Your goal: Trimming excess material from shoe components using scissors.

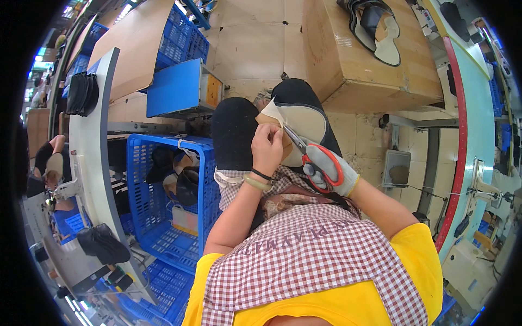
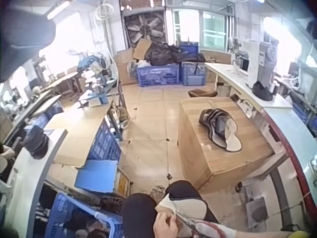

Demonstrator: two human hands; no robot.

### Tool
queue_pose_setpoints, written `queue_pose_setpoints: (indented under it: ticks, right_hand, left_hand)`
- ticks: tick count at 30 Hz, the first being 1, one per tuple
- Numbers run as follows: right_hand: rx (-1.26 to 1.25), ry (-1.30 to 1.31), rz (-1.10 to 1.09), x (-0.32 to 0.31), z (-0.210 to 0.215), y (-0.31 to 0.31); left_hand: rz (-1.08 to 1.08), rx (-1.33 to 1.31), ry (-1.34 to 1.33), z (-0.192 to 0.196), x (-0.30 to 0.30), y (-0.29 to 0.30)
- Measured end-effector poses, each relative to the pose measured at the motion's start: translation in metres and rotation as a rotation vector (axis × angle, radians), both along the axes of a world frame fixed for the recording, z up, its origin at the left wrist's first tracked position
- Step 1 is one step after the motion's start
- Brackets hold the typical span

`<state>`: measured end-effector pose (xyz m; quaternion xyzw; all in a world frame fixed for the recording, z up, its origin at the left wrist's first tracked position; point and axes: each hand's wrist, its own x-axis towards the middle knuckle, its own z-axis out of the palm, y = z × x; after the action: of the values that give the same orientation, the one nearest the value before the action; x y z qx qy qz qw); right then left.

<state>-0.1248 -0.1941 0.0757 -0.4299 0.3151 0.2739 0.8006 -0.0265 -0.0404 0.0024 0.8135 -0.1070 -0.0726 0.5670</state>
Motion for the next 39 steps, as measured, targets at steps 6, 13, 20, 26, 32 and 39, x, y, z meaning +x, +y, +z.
queue_pose_setpoints:
  ticks: [6, 13, 20, 26, 32, 39]
  right_hand:
    - [0.139, 0.007, -0.138, -0.008, -0.007, 0.007]
    - [-0.074, -0.039, -0.002, 0.008, 0.009, 0.006]
    - [-0.215, 0.0, 0.091, 0.022, 0.017, 0.005]
    - [-0.283, 0.0, 0.186, 0.03, 0.021, -0.003]
    - [-0.243, 0.045, 0.211, 0.04, 0.033, -0.009]
    - [-0.209, 0.143, 0.186, 0.053, 0.039, -0.018]
  left_hand:
    - [-0.068, -0.069, 0.108, 0.002, 0.005, 0.0]
    - [-0.108, -0.09, 0.25, -0.005, 0.011, 0.009]
    - [-0.131, -0.185, 0.31, -0.002, 0.011, 0.014]
    - [-0.148, -0.271, 0.357, 0.002, 0.009, 0.02]
    - [-0.172, -0.349, 0.415, 0.005, 0.008, 0.026]
    - [-0.252, -0.443, 0.543, 0.012, 0.012, 0.034]
